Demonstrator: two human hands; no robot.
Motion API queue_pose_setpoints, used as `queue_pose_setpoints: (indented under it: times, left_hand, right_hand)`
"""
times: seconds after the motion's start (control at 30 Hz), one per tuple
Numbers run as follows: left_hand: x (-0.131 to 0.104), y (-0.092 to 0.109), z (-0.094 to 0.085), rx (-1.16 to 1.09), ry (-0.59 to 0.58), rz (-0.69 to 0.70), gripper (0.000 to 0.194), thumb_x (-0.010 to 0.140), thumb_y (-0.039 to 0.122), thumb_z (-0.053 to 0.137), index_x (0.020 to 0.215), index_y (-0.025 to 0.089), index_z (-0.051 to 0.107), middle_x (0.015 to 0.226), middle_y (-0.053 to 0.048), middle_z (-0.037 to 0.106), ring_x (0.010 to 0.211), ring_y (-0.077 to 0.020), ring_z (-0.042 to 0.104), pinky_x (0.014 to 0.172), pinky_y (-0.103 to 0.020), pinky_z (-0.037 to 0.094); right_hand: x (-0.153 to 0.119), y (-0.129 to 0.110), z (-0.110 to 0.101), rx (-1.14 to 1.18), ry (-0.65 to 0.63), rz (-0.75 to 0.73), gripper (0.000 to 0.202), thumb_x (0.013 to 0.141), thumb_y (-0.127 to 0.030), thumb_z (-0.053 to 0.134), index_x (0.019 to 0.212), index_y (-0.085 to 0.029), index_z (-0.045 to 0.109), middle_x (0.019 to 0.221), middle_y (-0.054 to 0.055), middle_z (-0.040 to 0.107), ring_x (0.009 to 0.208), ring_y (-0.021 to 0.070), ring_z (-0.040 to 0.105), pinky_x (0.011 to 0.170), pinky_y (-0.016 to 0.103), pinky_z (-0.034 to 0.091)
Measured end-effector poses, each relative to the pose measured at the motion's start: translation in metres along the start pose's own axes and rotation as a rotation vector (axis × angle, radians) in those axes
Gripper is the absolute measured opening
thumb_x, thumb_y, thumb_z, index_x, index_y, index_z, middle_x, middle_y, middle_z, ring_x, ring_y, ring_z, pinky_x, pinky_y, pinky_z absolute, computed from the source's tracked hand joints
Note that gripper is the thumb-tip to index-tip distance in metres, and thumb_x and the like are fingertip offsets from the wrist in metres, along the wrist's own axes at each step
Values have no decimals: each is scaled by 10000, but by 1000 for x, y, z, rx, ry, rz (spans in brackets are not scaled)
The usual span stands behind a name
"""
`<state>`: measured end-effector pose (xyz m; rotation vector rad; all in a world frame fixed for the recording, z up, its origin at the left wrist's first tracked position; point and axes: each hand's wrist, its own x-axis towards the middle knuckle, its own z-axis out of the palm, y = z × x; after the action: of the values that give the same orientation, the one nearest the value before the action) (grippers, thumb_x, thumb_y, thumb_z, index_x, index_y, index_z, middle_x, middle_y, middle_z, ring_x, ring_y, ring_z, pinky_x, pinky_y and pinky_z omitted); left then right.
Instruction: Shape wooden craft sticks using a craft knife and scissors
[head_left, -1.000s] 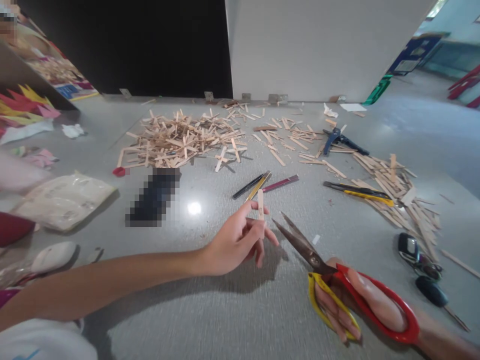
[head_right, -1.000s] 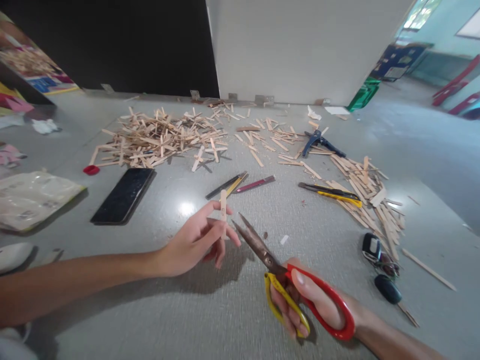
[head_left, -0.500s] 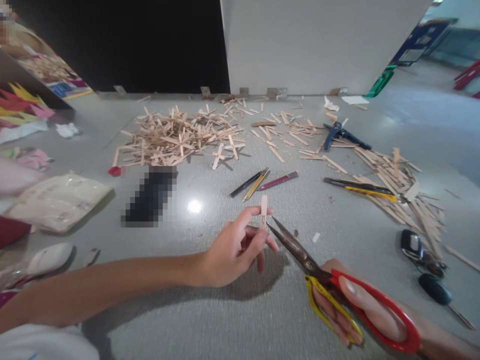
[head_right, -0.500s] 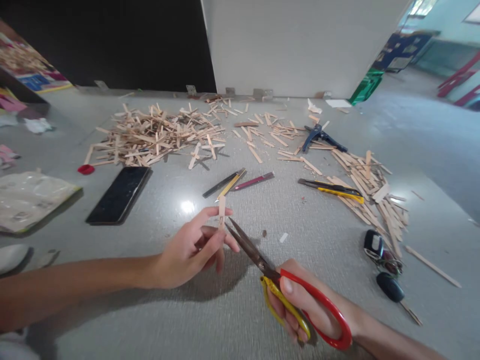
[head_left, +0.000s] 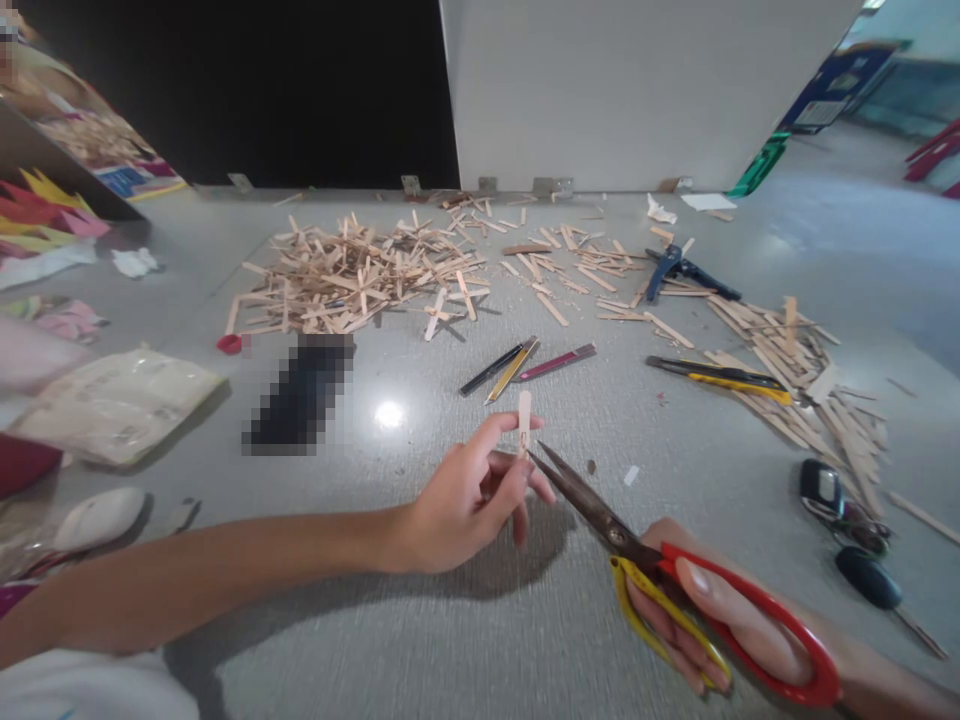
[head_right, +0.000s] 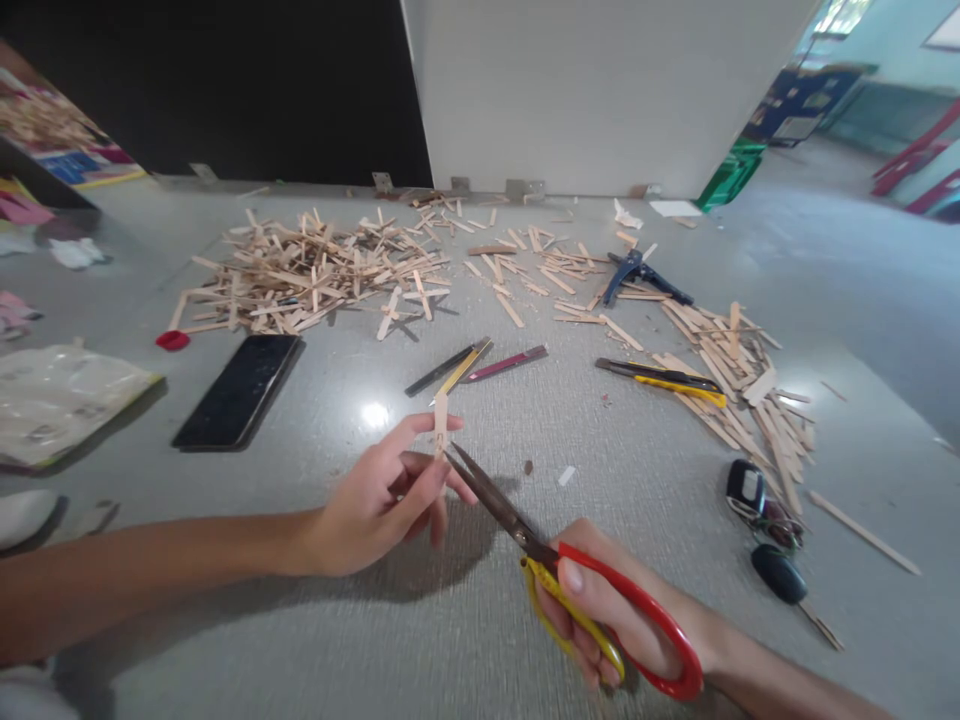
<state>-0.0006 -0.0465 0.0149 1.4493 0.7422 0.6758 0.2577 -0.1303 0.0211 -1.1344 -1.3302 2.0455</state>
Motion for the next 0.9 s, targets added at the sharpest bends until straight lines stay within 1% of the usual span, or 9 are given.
queue_pose_setpoints:
  times: [0.13, 0.27, 0.33, 0.47, 0.57, 0.67, 0.73, 0.8, 0.9]
  left_hand:
    - [-1, -4, 0, -11, -3, 0, 444, 1117, 510, 492, 1399, 173, 429, 902, -76, 783, 495, -116, 677, 414, -178, 394]
    - [-2, -2, 0, -6, -12, -16, 416, 1120, 496, 490, 1376, 176, 418, 920, -83, 785, 510, -113, 683, 422, -170, 400]
    - [-2, -1, 0, -1, -14, -14, 403, 1121, 483, 491, 1378, 181, 416, 940, -90, 795, 514, -112, 684, 420, -170, 407]
    - [-2, -1, 1, 7, -12, -5, 403, 1121, 478, 487, 1389, 182, 431, 947, -93, 802, 510, -115, 685, 404, -169, 396]
    - [-2, -2, 0, 33, -14, -4, 418, 1124, 470, 476, 1414, 171, 442, 939, -102, 806, 515, -120, 694, 406, -165, 406]
    - [-1, -4, -1, 82, -24, 17, 439, 1125, 453, 468, 1447, 155, 450, 925, -112, 809, 508, -122, 692, 410, -162, 415]
    - [-1, -6, -2, 124, -29, 57, 446, 1125, 434, 475, 1462, 143, 459, 898, -104, 803, 506, -120, 686, 435, -170, 443]
    - [-1, -8, -3, 163, -32, 108, 446, 1126, 413, 477, 1470, 130, 471, 861, -90, 788, 504, -117, 677, 460, -179, 468]
    - [-2, -10, -3, 214, -32, 158, 427, 1126, 368, 463, 1473, 120, 489, 805, -60, 755, 484, -105, 644, 464, -176, 460]
  right_hand:
    - [1, 4, -1, 44, 1, -6, 751, 903, -944, 459, 683, -228, 524, 482, -70, 431, 323, 66, 343, 362, 181, 373]
    - [1, 8, -1, 67, -6, -36, 744, 919, -932, 444, 693, -228, 524, 464, -82, 404, 314, 66, 325, 352, 175, 347]
    - [0, 8, -1, 71, -4, -46, 742, 924, -926, 443, 695, -226, 530, 459, -85, 393, 313, 66, 320, 352, 173, 336]
    - [-1, 4, 0, 46, -9, -33, 745, 913, -926, 471, 676, -222, 536, 478, -68, 428, 318, 65, 328, 351, 181, 351]
    - [-1, 2, 0, 34, 3, -38, 749, 914, -934, 451, 677, -228, 527, 467, -83, 388, 312, 64, 314, 341, 177, 337]
    - [-2, 3, -4, -11, -3, 16, 754, 931, -934, 419, 678, -231, 517, 458, -85, 386, 316, 64, 321, 336, 167, 327]
    - [-1, 6, -7, -22, -23, 63, 751, 930, -942, 408, 686, -238, 504, 429, -84, 400, 304, 71, 346, 326, 165, 327]
    - [0, 8, -8, 21, -43, 96, 765, 922, -958, 381, 656, -248, 478, 375, -75, 406, 269, 83, 361, 302, 171, 319]
    - [1, 10, -6, 138, -42, 157, 808, 890, -994, 362, 558, -260, 426, 306, -64, 380, 223, 84, 319, 270, 187, 310]
